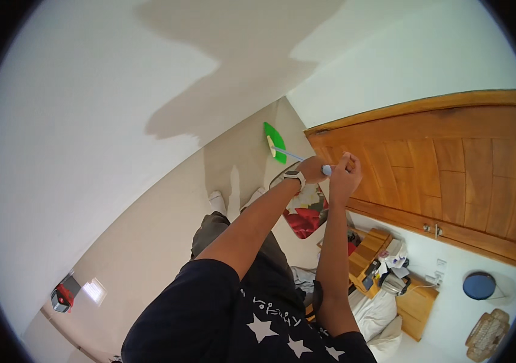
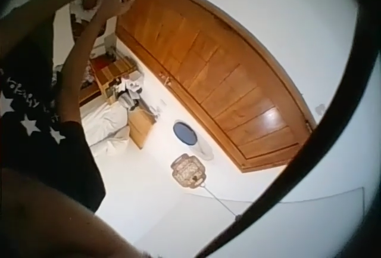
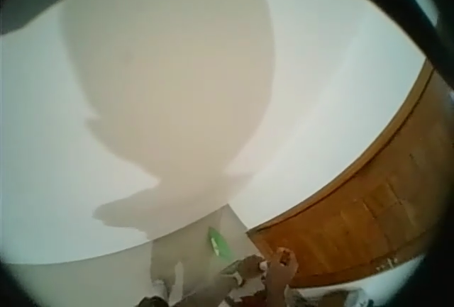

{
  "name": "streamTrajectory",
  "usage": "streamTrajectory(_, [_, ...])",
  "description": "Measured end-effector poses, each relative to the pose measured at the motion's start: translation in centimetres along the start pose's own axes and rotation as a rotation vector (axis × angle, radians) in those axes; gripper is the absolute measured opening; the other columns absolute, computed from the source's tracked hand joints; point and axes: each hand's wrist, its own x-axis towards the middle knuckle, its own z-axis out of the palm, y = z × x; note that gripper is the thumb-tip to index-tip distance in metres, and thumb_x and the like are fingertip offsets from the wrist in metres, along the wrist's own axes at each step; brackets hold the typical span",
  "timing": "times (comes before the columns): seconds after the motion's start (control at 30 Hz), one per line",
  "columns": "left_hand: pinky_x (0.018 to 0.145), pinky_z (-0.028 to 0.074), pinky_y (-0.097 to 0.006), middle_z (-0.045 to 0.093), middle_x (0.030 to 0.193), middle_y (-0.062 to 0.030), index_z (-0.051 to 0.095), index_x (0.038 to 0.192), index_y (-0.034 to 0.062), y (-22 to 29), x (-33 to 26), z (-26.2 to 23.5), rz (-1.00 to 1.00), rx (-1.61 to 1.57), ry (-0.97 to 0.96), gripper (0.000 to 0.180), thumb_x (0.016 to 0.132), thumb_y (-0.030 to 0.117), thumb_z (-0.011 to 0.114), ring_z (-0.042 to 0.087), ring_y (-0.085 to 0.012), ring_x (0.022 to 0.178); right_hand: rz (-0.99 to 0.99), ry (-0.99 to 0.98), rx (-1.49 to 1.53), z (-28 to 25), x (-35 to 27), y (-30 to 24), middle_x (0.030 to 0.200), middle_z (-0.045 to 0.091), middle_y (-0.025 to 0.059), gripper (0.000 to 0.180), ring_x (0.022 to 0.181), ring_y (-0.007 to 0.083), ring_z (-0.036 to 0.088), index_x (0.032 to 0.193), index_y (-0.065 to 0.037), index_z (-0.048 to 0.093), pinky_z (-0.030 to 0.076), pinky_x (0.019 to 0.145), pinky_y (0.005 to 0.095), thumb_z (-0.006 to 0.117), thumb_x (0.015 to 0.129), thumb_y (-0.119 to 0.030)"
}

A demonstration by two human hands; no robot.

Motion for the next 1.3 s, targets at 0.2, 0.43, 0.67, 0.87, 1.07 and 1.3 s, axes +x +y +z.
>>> streamTrajectory(0.2, [0.067, 0.052, -0.047, 0.067, 0.074, -0.0221, 0.067, 0.072, 0.0023, -1.4, -0.2, -1.2, -0.011, 0.061, -0.024, 0.026, 0.079, 0.028, 0.063, 0.067, -0.0388, 0.073, -0.037, -0.042, 0.049, 2.0, -0.3, 0.3, 0.063, 0.056, 0.0021, 0.024, 0.054, 0.0081, 0.052, 0.099, 0.001, 0.061, 0.038, 0.049, 0.0248, 0.06, 0.097, -0.022])
streamTrajectory(0.43, [0.059, 0.051, -0.047, 0.062, 0.066, -0.0239, 0.065, 0.067, 0.0011, -0.7, -1.1, -3.1, -0.013, 0.041, 0.042, 0.043, 0.085, 0.04, 0.063, 0.064, -0.0402, 0.064, 0.036, -0.029, 0.035, 3.1, -0.5, -2.0, 0.059, 0.052, 0.0017, 0.028, 0.05, 0.0093, 0.051, 0.092, 0.001, 0.06, 0.038, 0.046, 0.0268, 0.059, 0.098, -0.026])
streamTrajectory(0.67, [0.071, 0.056, -0.044, 0.068, 0.072, -0.0205, 0.071, 0.071, 0.0038, 0.2, -2.0, -2.9, -0.145, 0.111, -0.046, 0.025, 0.073, 0.028, 0.066, 0.069, -0.0368, 0.073, 0.108, -0.049, 0.095, 2.0, -1.1, -2.0, 0.058, 0.053, 0.0026, 0.034, 0.048, 0.0121, 0.055, 0.082, 0.0, 0.058, 0.041, 0.047, 0.0251, 0.059, 0.099, -0.03])
streamTrajectory(0.87, [0.071, 0.056, -0.046, 0.068, 0.074, -0.0221, 0.071, 0.073, 0.0024, 0.3, -2.8, -1.8, -0.173, 0.144, 0.018, 0.024, 0.071, 0.026, 0.066, 0.068, -0.0392, 0.072, -0.002, -0.11, -0.15, 0.6, -1.7, -2.8, 0.06, 0.059, 0.0072, 0.037, 0.051, 0.0157, 0.063, 0.083, 0.002, 0.058, 0.045, 0.049, 0.0275, 0.059, 0.098, -0.032])
streamTrajectory(1.07, [0.068, 0.056, -0.046, 0.066, 0.071, -0.0231, 0.069, 0.067, 0.002, 0.4, -5.5, -0.5, -0.085, 0.122, 0.076, 0.023, 0.07, 0.024, 0.065, 0.068, -0.0391, 0.07, 0.06, -0.108, -0.302, -0.8, -2.8, -2.4, 0.061, 0.062, 0.0087, 0.045, 0.051, 0.0184, 0.066, 0.086, 0.004, 0.059, 0.046, 0.048, 0.0298, 0.063, 0.094, -0.04])
streamTrajectory(1.3, [0.066, 0.056, -0.045, 0.065, 0.069, -0.0245, 0.069, 0.067, 0.0023, 0.6, -11.7, -1.9, -0.107, 0.181, 0.18, 0.025, 0.071, 0.027, 0.067, 0.066, -0.04, 0.067, 0.077, -0.177, -0.173, -0.2, -7.2, -1.7, 0.06, 0.062, 0.0108, 0.046, 0.048, 0.0177, 0.064, 0.083, 0.003, 0.059, 0.048, 0.049, 0.0284, 0.064, 0.093, -0.042])
